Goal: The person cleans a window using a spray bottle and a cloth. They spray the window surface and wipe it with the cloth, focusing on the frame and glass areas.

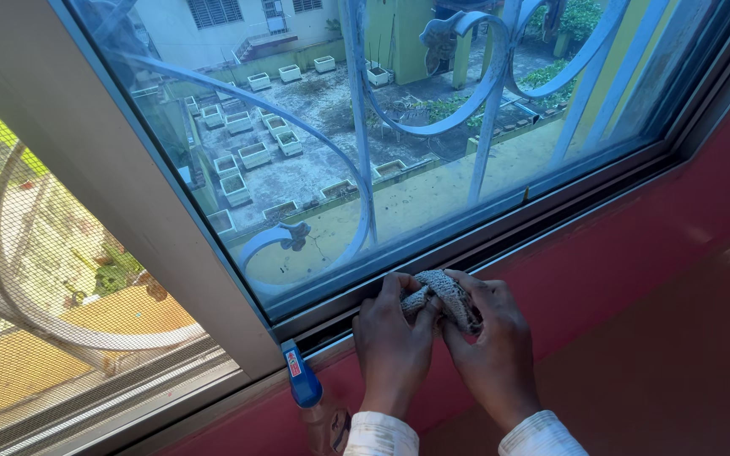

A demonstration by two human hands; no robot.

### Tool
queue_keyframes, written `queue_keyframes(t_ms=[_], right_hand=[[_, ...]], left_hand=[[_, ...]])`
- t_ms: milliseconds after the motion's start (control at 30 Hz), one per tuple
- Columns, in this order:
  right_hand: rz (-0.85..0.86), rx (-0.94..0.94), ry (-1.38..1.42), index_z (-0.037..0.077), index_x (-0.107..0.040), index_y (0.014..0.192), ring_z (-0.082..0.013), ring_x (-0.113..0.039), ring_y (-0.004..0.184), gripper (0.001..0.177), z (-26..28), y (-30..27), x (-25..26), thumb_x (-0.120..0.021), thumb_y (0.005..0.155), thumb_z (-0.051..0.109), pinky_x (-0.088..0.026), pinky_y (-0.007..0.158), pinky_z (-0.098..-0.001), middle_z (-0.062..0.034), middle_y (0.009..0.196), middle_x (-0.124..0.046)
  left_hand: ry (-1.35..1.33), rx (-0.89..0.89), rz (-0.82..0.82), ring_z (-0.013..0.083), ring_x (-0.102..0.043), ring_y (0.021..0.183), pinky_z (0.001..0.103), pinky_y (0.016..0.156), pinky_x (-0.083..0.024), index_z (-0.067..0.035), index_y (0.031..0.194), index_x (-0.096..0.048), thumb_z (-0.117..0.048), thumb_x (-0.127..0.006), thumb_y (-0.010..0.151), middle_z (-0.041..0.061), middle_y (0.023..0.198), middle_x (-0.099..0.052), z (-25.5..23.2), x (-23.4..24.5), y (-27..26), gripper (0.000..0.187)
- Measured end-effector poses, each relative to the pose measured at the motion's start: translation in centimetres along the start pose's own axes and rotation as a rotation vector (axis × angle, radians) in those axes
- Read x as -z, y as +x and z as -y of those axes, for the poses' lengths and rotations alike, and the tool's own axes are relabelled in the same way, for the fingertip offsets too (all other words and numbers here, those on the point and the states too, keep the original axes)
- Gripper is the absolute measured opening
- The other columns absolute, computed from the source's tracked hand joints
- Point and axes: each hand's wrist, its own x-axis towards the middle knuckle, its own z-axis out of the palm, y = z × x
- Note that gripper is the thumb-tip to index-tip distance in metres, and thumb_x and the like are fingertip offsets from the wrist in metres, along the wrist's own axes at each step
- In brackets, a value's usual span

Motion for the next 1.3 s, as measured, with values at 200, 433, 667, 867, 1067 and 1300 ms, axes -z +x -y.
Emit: queue_keyframes(t_ms=[200, 433, 667, 867, 1067, 1300], right_hand=[[-0.052, 0.004, -0.096, 0.021, -0.067, 0.131, -0.0275, -0.066, 0.1, 0.059, 1.0, -0.6, -0.7, -0.078, 0.075, 0.005, -0.057, 0.081, -0.04, -0.0097, 0.118, -0.057], [-0.104, 0.241, -0.318, 0.02, -0.066, 0.134, -0.0292, -0.058, 0.118, 0.055, 1.5, -1.5, -2.1, -0.073, 0.082, 0.007, -0.053, 0.093, -0.0395, -0.0029, 0.135, -0.062], [-0.038, 0.307, -0.317, 0.008, -0.064, 0.138, -0.0319, -0.055, 0.115, 0.074, 0.6, -1.3, -2.4, -0.075, 0.064, 0.008, -0.051, 0.094, -0.0398, -0.006, 0.146, -0.06], [-0.086, 0.278, -0.234, 0.015, -0.069, 0.133, -0.0275, -0.058, 0.11, 0.055, 0.1, -0.8, -3.2, -0.075, 0.079, 0.006, -0.052, 0.094, -0.0372, 0.0011, 0.139, -0.066], [-0.078, 0.276, -0.178, 0.018, -0.07, 0.128, -0.0286, -0.056, 0.097, 0.055, -0.7, -0.3, -3.0, -0.078, 0.075, 0.008, -0.052, 0.086, -0.0397, 0.0002, 0.128, -0.069], [-0.117, 0.296, -0.226, 0.016, -0.069, 0.128, -0.0302, -0.058, 0.101, 0.051, -0.9, -0.1, -2.5, -0.08, 0.078, 0.013, -0.051, 0.087, -0.0418, -0.0015, 0.125, -0.068]], left_hand=[[-0.391, 0.055, 0.154, 0.0267, -0.075, 0.084, 0.041, 0.077, -0.057, -0.012, 0.112, -0.069, -0.031, -0.063, 0.092, 0.011, 0.095, -0.073, 0.8, 1.5, -0.2, 0.029], [-0.214, -0.076, -0.057, 0.0361, -0.069, 0.091, 0.048, 0.08, -0.051, -0.012, 0.114, -0.07, -0.024, -0.058, 0.097, 0.017, 0.096, -0.074, 1.2, -0.2, 0.2, 0.023], [-0.11, 0.006, -0.075, 0.0376, -0.067, 0.092, 0.05, 0.084, -0.047, -0.015, 0.117, -0.066, -0.024, -0.054, 0.097, 0.016, 0.099, -0.073, 1.1, -1.1, 0.3, 0.025], [-0.166, -0.069, -0.081, 0.0381, -0.066, 0.094, 0.05, 0.086, -0.044, -0.01, 0.112, -0.067, -0.027, -0.044, 0.101, 0.016, 0.096, -0.075, 0.8, -1.1, 0.6, 0.031], [-0.319, -0.015, -0.036, 0.0432, -0.069, 0.094, 0.05, 0.082, -0.051, -0.005, 0.11, -0.066, -0.032, -0.034, 0.103, 0.022, 0.097, -0.073, 0.9, 0.1, 0.8, 0.042], [-0.269, 0.04, -0.052, 0.043, -0.068, 0.095, 0.05, 0.08, -0.049, -0.008, 0.112, -0.066, -0.034, -0.033, 0.104, 0.022, 0.096, -0.074, 0.4, 0.8, 0.3, 0.043]])
